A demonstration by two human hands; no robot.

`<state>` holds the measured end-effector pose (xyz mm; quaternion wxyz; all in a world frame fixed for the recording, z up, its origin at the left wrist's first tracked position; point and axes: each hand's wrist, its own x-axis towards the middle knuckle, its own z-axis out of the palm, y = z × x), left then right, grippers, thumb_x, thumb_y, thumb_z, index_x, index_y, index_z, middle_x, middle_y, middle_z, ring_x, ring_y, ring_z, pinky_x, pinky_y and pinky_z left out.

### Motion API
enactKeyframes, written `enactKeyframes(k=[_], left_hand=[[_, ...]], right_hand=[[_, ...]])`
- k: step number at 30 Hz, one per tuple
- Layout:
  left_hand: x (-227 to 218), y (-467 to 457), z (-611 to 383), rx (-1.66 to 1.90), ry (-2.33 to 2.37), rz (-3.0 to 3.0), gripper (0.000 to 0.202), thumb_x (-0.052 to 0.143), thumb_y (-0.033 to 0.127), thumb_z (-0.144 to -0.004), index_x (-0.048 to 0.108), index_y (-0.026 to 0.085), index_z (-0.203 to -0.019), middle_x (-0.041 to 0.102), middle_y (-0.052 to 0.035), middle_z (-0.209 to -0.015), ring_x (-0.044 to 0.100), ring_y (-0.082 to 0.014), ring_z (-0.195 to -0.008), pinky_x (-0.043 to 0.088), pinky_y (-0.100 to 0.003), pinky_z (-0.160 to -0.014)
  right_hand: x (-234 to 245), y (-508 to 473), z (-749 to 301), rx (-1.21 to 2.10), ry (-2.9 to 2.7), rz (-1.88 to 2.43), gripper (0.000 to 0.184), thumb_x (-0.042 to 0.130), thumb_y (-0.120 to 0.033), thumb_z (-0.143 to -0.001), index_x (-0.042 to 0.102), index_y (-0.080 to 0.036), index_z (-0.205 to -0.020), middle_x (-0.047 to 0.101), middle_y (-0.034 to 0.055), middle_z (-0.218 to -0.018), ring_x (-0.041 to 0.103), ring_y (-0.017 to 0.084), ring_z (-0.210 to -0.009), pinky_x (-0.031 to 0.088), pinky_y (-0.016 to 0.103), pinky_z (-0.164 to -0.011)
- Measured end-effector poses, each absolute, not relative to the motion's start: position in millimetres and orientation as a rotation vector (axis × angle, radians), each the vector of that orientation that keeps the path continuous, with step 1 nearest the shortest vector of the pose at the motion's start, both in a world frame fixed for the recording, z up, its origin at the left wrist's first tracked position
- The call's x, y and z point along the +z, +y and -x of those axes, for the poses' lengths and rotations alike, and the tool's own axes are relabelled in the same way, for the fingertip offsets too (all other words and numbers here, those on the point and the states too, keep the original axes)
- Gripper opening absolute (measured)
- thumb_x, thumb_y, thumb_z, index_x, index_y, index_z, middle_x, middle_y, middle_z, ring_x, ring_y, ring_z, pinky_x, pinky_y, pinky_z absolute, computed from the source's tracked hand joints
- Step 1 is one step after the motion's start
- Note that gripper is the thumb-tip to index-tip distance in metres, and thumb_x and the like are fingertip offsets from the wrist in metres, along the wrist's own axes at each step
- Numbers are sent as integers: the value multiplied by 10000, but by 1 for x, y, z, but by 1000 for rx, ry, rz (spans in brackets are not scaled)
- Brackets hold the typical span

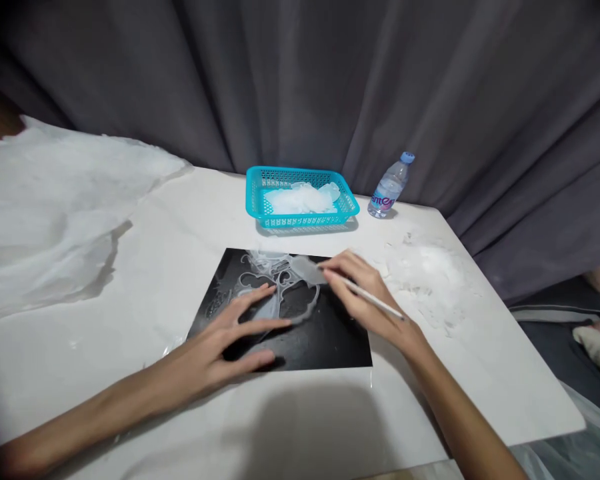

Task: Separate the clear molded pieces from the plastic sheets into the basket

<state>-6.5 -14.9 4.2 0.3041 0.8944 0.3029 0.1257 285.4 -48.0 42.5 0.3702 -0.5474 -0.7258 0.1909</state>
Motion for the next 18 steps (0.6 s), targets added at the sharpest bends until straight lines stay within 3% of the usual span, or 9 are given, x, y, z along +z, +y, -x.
enactKeyframes(k=[3, 6, 10, 14, 18], left_hand=[[6, -7, 2, 516, 968, -2135, 500, 349, 561, -1090, 740, 253, -1142, 673, -64, -1202, 598, -256, -1187, 452, -461, -1110], [8, 2, -5, 467, 947, -1875, 603, 292, 587, -1088, 710, 196, -897, 672, -22, -865, 611, -216, -887, 501, -371, -901], [9, 6, -10, 355, 830, -1717, 424, 568, 557, -993, 720, 169, -917, 656, -8, -815, 556, -170, -741, 416, -264, -672], [9, 3, -8, 401, 834, -1787, 372, 555, 507, -1012, 698, 180, -909, 646, 3, -805, 554, -156, -736, 404, -259, -684], [9, -1, -6, 428, 824, -1863, 375, 470, 504, -1059, 628, 195, -915, 640, 14, -831, 572, -151, -756, 430, -263, -713]], right_hand=[[40, -78, -258, 793, -1965, 1277, 206, 536, -280, -1066, 705, -236, -1176, 685, 67, -1091, 662, 190, -1010, 516, 319, -926], [35, -92, -242, 1049, -2037, 1158, 283, 542, -294, -1066, 670, -266, -1316, 669, 63, -1123, 655, 172, -997, 535, 304, -928], [32, -88, -249, 1069, -2004, 1145, 347, 519, -393, -1076, 655, -341, -1391, 658, 48, -1113, 642, 190, -1029, 534, 360, -983], [22, -74, -256, 718, -1799, 1332, 454, 334, -432, -1119, 761, -292, -1181, 607, 89, -1284, 569, 248, -1240, 436, 450, -1118], [4, -66, -241, 805, -1841, 1383, 361, 382, -413, -1115, 697, -243, -1080, 655, 75, -1112, 614, 221, -1087, 469, 396, -1004]])
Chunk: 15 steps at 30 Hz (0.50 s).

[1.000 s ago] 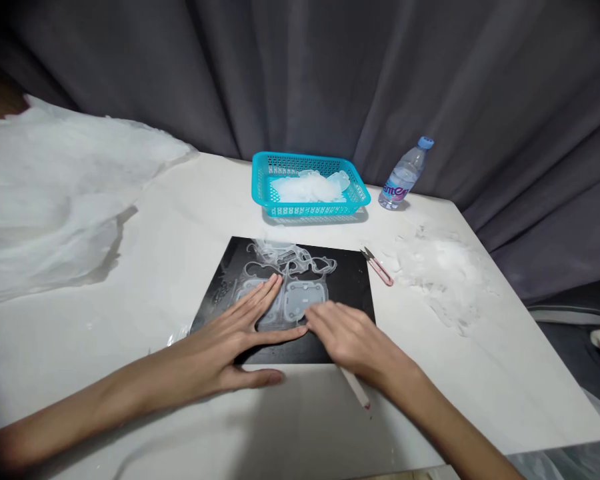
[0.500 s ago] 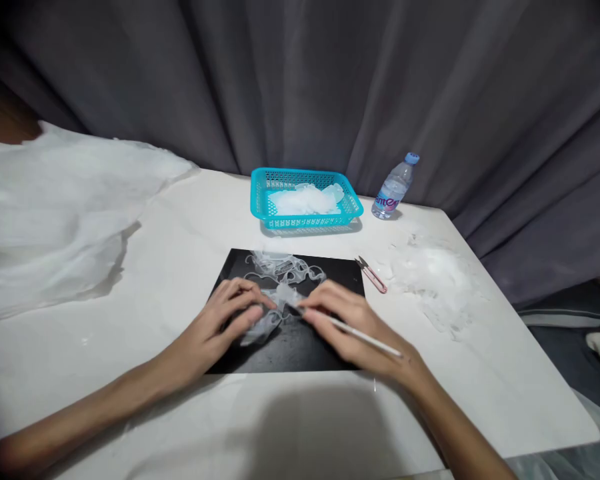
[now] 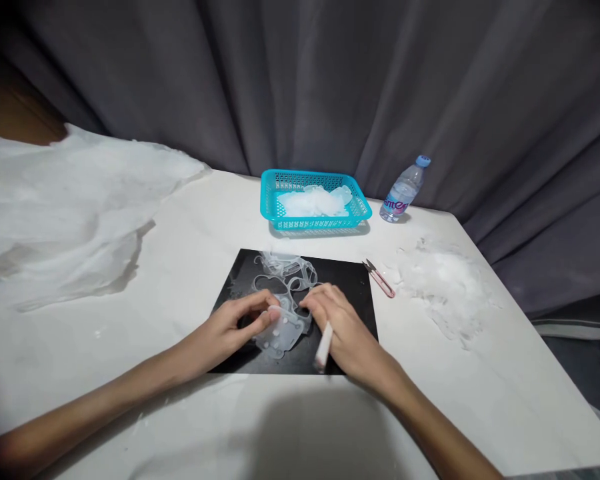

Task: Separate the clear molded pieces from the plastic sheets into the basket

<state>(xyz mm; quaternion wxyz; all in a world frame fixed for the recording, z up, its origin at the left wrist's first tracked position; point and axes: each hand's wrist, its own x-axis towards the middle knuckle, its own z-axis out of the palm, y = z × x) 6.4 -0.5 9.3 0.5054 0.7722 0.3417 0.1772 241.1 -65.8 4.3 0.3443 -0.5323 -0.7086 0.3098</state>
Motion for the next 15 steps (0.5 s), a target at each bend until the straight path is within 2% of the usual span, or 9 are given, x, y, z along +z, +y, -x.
enactKeyframes(k=[4, 6, 8, 10, 12, 15], left_hand=[[7, -3, -6, 402, 856, -1972, 308, 508, 492, -1056, 630, 214, -1006, 615, 45, -752, 569, -134, -664, 426, -245, -620], [2, -8, -4, 461, 771, -2168, 243, 485, 386, -1081, 647, 217, -1018, 668, 21, -786, 628, -146, -687, 476, -254, -638], [-5, -18, -2, 594, 566, -2440, 222, 457, 227, -1077, 670, 226, -1015, 754, -31, -921, 717, -182, -836, 548, -288, -753], [-12, -29, 1, 741, 360, -2598, 237, 476, 135, -1040, 686, 245, -1044, 788, -62, -1099, 743, -222, -1042, 577, -332, -891], [-16, -37, 3, 779, 370, -2492, 218, 493, 147, -1038, 670, 252, -1109, 784, -64, -1179, 748, -233, -1093, 592, -343, -922], [-10, -34, 1, 656, 704, -1940, 126, 480, 275, -1077, 596, 236, -1109, 802, -46, -1029, 784, -219, -927, 618, -327, -823]], right_hand=[[-1, -64, -227, 875, -1833, 1343, 263, 572, -418, -1049, 673, -228, -897, 684, 33, -928, 612, 210, -930, 445, 370, -905], [-2, -63, -225, 905, -1743, 1357, 266, 602, -414, -1032, 679, -220, -868, 671, 27, -893, 619, 202, -885, 447, 341, -839], [-5, -60, -227, 878, -1679, 1430, 283, 574, -401, -1043, 682, -211, -861, 653, 25, -874, 619, 192, -833, 443, 324, -778], [-10, -55, -232, 680, -1669, 1560, 284, 525, -359, -1060, 662, -204, -866, 649, 36, -885, 613, 201, -825, 430, 335, -770], [-17, -51, -240, 421, -1715, 1679, 265, 481, -313, -1066, 631, -203, -878, 656, 55, -909, 607, 224, -851, 420, 361, -797], [-21, -48, -252, 215, -1800, 1752, 231, 454, -317, -1070, 616, -204, -950, 667, 83, -965, 612, 255, -894, 436, 396, -825]])
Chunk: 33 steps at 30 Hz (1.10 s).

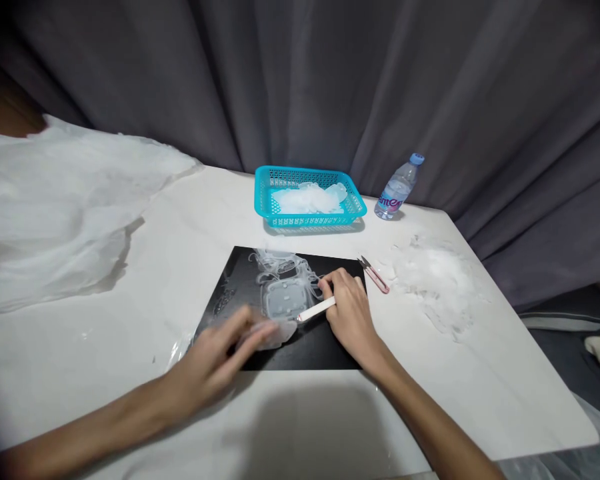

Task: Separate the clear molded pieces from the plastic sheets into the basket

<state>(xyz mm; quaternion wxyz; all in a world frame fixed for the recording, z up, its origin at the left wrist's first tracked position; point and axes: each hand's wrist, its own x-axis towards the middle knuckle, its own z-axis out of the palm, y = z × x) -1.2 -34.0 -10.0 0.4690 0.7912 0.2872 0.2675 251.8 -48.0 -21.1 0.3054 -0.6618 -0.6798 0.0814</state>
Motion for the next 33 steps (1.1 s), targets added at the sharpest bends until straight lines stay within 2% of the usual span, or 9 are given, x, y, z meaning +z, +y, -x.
enactKeyframes(k=[2, 5, 11, 16, 19, 22, 25, 30, 33], left_hand=[[-3, -24, -3, 597, 773, -1506, 150, 511, 378, -1074, 534, 232, -1048, 796, -30, -940, 788, -220, -892, 623, -331, -809], [5, -11, -10, 557, 666, -1094, 238, 613, 425, -1028, 493, 221, -1003, 790, -48, -985, 789, -243, -965, 619, -361, -876], [3, -11, -13, 561, 592, -822, 191, 651, 349, -1019, 554, 186, -1003, 754, -74, -1032, 769, -260, -1027, 606, -411, -933], [6, -14, -13, 533, 545, -795, 150, 647, 328, -1022, 592, 189, -1033, 744, -75, -1057, 746, -224, -1017, 590, -374, -914], [9, -12, -12, 535, 546, -935, 165, 684, 306, -1002, 658, 182, -1108, 737, -38, -976, 719, -158, -933, 548, -272, -891], [10, -10, -10, 577, 557, -1123, 176, 714, 310, -978, 724, 169, -1083, 718, -18, -941, 664, -121, -864, 500, -201, -814], [8, -9, -8, 600, 568, -1219, 180, 715, 331, -974, 749, 175, -1057, 714, -15, -935, 636, -119, -839, 475, -197, -776], [4, -9, -6, 579, 598, -1259, 181, 718, 344, -973, 768, 191, -1056, 725, -13, -952, 646, -117, -860, 476, -187, -797], [7, -11, -8, 576, 590, -1141, 195, 730, 342, -968, 774, 184, -1073, 740, -26, -955, 674, -122, -875, 503, -182, -805]], right_hand=[[-17, -51, -256, 158, -1781, 1731, 208, 485, -356, -1064, 619, -197, -1061, 654, 108, -1060, 623, 275, -976, 464, 416, -861], [-6, -61, -254, 107, -1701, 1632, 238, 510, -357, -1064, 604, -200, -1216, 598, 122, -1170, 613, 271, -1078, 487, 419, -913], [1, -76, -233, 523, -1801, 1378, 247, 580, -283, -1041, 615, -254, -1284, 629, 51, -1071, 616, 203, -968, 492, 340, -828], [-3, -77, -227, 609, -1729, 1321, 108, 634, -236, -1013, 678, -244, -1111, 657, 22, -944, 596, 179, -867, 461, 308, -731], [-1, -78, -227, 510, -1711, 1257, 50, 669, -184, -987, 689, -230, -982, 674, 24, -937, 594, 176, -866, 457, 312, -735], [2, -80, -227, 442, -1725, 1197, 101, 684, -149, -972, 716, -234, -1016, 678, 30, -939, 608, 185, -898, 468, 327, -758], [3, -81, -228, 417, -1740, 1167, 143, 696, -137, -964, 730, -241, -1056, 682, 34, -937, 618, 191, -890, 477, 338, -753], [8, -83, -230, 385, -1761, 1129, 149, 700, -125, -956, 730, -236, -1051, 686, 31, -918, 614, 186, -862, 466, 331, -731], [8, -82, -229, 424, -1734, 1196, 75, 682, -155, -973, 711, -224, -983, 679, 26, -891, 592, 181, -832, 441, 317, -700]])
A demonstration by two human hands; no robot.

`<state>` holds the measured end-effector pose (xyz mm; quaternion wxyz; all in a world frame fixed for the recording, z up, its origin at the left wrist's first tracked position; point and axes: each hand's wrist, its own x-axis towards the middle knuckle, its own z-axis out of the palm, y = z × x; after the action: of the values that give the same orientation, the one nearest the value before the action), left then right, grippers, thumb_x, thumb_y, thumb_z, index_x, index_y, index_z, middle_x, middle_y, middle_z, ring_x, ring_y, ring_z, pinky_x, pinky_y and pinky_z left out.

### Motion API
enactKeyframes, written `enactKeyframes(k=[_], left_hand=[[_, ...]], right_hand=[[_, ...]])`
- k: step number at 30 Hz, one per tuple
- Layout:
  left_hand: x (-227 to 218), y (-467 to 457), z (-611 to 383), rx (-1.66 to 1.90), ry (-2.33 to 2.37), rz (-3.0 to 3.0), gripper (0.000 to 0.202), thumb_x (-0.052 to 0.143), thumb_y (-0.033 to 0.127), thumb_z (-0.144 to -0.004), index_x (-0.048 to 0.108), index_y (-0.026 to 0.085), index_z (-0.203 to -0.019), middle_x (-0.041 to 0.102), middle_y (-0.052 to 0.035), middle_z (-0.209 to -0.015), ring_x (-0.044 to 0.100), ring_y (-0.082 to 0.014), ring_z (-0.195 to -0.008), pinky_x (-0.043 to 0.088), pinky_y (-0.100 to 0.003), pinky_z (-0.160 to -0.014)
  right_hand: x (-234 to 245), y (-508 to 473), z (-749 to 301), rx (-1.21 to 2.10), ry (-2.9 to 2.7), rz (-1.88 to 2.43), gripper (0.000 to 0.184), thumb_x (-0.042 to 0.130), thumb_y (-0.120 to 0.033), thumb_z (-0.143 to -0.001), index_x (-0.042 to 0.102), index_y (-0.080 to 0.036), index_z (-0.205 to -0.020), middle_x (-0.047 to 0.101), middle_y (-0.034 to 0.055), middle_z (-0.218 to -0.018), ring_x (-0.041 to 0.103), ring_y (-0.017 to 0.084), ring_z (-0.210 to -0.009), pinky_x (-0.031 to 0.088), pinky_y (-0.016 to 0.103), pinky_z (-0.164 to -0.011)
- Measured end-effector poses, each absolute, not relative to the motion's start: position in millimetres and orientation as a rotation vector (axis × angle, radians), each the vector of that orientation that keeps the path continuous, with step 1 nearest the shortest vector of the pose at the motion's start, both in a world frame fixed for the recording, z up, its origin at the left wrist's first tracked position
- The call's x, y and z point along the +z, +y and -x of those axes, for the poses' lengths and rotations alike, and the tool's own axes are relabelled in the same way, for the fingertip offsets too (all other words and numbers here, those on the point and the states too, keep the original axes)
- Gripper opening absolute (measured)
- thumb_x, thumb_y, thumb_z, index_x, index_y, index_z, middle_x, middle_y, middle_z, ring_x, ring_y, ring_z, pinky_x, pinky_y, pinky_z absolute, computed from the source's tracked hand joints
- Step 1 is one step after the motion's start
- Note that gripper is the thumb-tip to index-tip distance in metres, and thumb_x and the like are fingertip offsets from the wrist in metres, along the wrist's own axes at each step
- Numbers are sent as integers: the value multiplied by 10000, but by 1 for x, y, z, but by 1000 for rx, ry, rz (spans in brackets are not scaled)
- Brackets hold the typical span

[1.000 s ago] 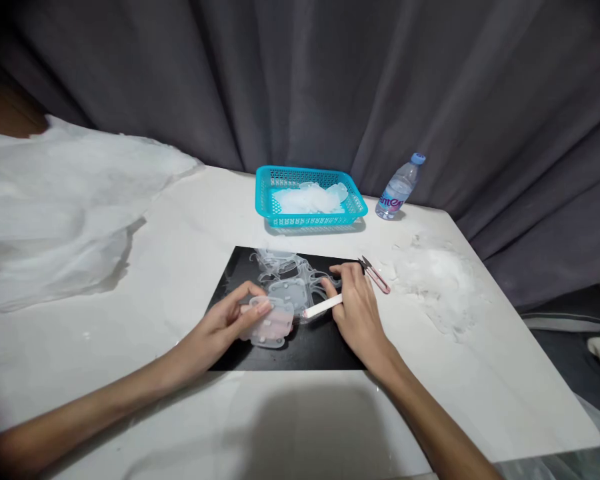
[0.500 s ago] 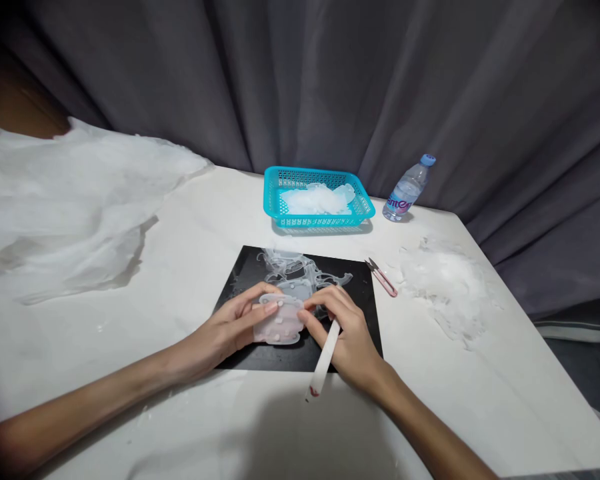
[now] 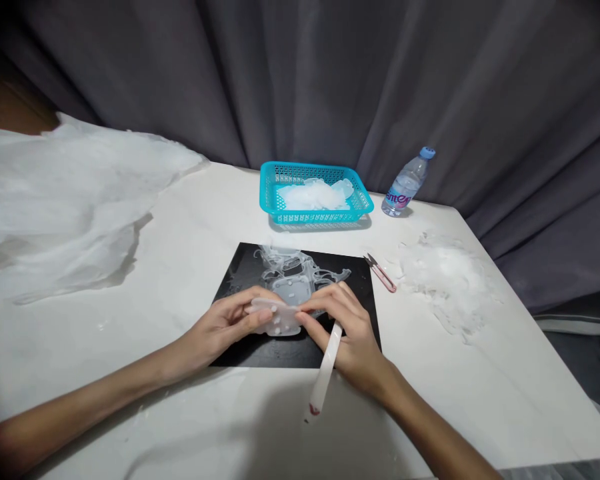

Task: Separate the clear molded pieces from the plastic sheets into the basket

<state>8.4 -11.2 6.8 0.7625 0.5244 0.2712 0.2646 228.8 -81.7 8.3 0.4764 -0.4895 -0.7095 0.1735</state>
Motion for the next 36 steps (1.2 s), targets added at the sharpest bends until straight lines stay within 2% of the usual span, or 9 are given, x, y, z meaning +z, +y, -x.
enactKeyframes(k=[4, 7, 11, 15, 23, 26, 28, 32, 36], left_hand=[[11, -14, -14, 478, 576, -774, 259, 693, 329, -991, 738, 137, -1160, 775, -115, -1035, 750, -214, -949, 592, -320, -886], [11, -14, -16, 423, 621, -651, 262, 689, 265, -992, 711, 96, -1191, 777, -177, -1104, 773, -271, -1004, 612, -414, -947], [9, -12, -16, 407, 628, -613, 244, 690, 242, -991, 701, 77, -1171, 777, -206, -1132, 783, -294, -1027, 622, -429, -968], [7, -13, -15, 406, 629, -604, 261, 693, 242, -991, 689, 83, -1198, 769, -216, -1175, 779, -316, -1060, 624, -449, -980], [4, -14, -16, 381, 580, -573, 220, 710, 246, -982, 702, 76, -1121, 775, -224, -1151, 788, -315, -1042, 633, -418, -963], [2, -15, -17, 388, 601, -557, 226, 700, 233, -986, 700, 74, -1146, 766, -228, -1189, 780, -329, -1065, 614, -457, -1002], [2, -16, -17, 403, 626, -529, 236, 688, 212, -986, 696, 71, -1175, 759, -228, -1217, 776, -340, -1076, 602, -485, -1020], [4, -15, -16, 411, 564, -468, 333, 584, 276, -1045, 675, 29, -1249, 755, -259, -1212, 745, -352, -1150, 567, -505, -1059], [8, -12, -14, 360, 474, -425, 512, 507, 433, -1074, 630, 19, -1350, 738, -264, -1254, 709, -347, -1222, 514, -497, -1122]], right_hand=[[5, -78, -229, 492, -1658, 1388, 215, 636, -227, -1006, 636, -211, -792, 612, -2, -757, 506, 162, -732, 397, 307, -679], [3, -76, -231, 589, -1593, 1471, 232, 624, -302, -1007, 653, -209, -797, 568, -11, -735, 480, 154, -702, 388, 299, -670], [4, -76, -232, 797, -1474, 1547, 224, 672, -408, -960, 730, -206, -884, 549, -15, -740, 471, 139, -671, 387, 280, -631], [5, -75, -230, 950, -1409, 1555, 306, 721, -489, -897, 759, -190, -844, 552, -2, -736, 461, 134, -649, 365, 262, -559], [7, -75, -227, 1011, -1366, 1479, 335, 735, -534, -879, 740, -201, -846, 429, -39, -644, 379, 119, -588, 335, 251, -521], [3, -75, -227, 1033, -1350, 1477, 370, 738, -555, -875, 728, -187, -840, 391, -54, -632, 358, 107, -568, 321, 249, -520], [0, -75, -227, 1062, -1325, 1479, 380, 735, -556, -881, 728, -177, -863, 418, -53, -639, 365, 103, -572, 321, 247, -528], [-6, -74, -227, 1117, -1275, 1450, 394, 731, -542, -895, 724, -157, -977, 608, 3, -754, 454, 115, -637, 366, 253, -583], [-6, -73, -227, 1089, -1283, 1426, 399, 761, -531, -872, 740, -158, -1012, 609, 3, -743, 485, 118, -637, 385, 253, -590]])
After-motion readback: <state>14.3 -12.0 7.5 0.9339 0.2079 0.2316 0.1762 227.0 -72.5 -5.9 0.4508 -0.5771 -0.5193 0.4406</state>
